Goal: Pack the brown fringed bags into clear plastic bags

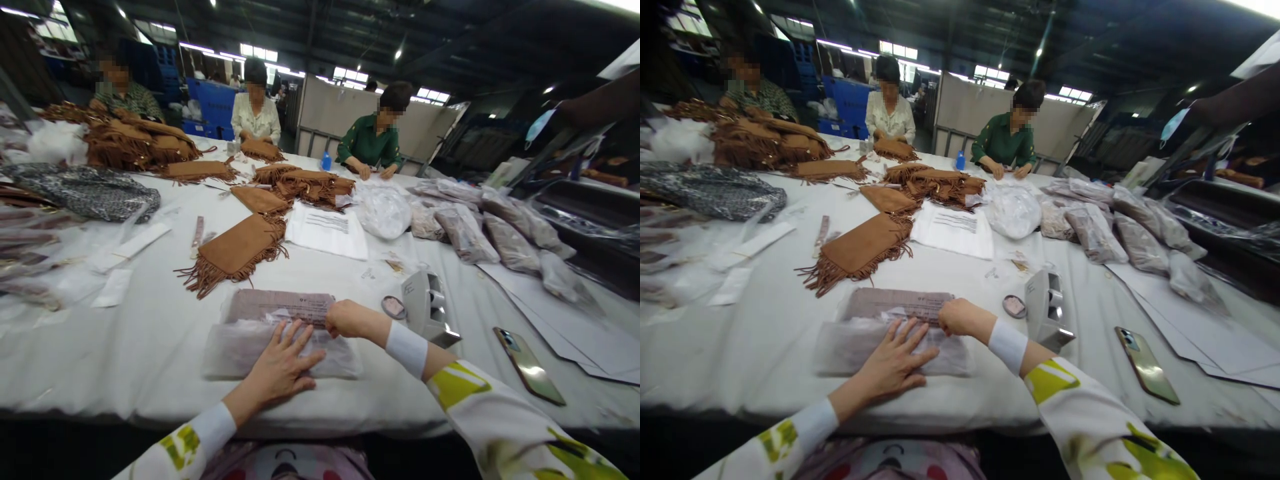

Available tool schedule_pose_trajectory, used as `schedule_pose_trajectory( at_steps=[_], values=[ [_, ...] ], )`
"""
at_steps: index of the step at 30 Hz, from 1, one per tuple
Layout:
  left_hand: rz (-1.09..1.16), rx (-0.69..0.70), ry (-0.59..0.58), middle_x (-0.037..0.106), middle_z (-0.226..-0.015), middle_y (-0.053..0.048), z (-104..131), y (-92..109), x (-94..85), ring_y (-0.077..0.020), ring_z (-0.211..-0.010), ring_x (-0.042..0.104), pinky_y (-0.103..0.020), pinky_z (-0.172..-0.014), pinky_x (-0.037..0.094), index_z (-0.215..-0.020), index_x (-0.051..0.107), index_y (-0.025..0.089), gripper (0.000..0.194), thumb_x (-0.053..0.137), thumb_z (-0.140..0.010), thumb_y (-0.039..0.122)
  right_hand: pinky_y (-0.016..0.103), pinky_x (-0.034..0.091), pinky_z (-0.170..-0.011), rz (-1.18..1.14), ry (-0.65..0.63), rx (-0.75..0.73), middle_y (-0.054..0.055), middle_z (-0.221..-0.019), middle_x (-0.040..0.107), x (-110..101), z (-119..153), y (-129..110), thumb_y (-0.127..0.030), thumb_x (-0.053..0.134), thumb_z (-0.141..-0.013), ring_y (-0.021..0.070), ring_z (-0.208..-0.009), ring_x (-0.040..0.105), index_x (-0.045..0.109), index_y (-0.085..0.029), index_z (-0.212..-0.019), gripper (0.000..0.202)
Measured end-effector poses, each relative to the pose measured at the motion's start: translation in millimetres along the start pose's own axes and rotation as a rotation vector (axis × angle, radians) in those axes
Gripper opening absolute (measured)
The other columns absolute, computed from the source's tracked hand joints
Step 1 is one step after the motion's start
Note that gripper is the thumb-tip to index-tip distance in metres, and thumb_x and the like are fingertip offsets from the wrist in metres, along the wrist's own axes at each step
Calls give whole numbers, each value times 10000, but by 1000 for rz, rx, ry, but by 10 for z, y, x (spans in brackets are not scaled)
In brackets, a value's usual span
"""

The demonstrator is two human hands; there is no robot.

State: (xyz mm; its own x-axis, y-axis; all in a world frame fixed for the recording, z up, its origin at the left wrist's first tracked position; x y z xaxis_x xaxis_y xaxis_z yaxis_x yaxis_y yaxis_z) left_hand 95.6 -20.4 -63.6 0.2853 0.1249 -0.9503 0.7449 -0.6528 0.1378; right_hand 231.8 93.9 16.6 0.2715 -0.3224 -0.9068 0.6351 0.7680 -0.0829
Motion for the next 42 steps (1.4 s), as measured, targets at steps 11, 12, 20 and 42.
schedule_pose_trajectory(
  at_steps=[11, 12, 20, 42],
  values=[
    [29, 1, 2, 264, -1542, -49, -15, -12, -4, -363, -1400, 189, -595, -1109, 124, -1388, 366, 427, 569, 487, -855, 587, 261, 433, -559, -9, 204, 200, 83, -635, 699, 188, -244, 231, -371, 700, -723, 189, -568, 617, 729, -175, -804, 215],
    [33, 4, -1, 268, -1540, -49, -17, -12, -7, -363, -1400, 189, -598, -1108, 125, -1388, 364, 430, 566, 483, -857, 585, 263, 433, -567, -20, 238, 234, 96, -648, 700, 140, -214, 315, -375, 725, -705, 203, -592, 631, 722, -165, -800, 230],
    [40, -9, -4, 269, -1533, -63, -24, -5, -82, -373, -1398, 185, -615, -1097, 145, -1384, 375, 419, 556, 467, -862, 587, 213, 371, -486, -276, 497, 308, 8, -523, 625, 282, 72, 83, -460, 325, -965, 123, -482, 552, 639, -175, -629, 542],
    [399, -1150, 468, 676, -823, -43, 1139, -1062, -386, -175, -719, 610, -284, -692, 482, -1086, 604, 159, 445, 505, -832, 510, 268, 286, -536, -504, 789, 254, -2, -502, 528, 872, -11, -411, -480, 396, -918, 130, -468, 457, 468, -214, -528, 477]
  ],
)
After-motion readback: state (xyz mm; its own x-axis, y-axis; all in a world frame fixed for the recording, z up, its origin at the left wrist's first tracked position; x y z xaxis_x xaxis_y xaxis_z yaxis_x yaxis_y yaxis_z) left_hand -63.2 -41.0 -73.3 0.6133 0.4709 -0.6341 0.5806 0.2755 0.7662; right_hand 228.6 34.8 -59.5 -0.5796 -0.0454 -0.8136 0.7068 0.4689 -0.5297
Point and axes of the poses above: each hand's wrist, its own z-axis away from the middle knuckle, its own x-axis out of the palm, y = z × x, the point moved 4 cm from there along -z, towards the middle knuckle
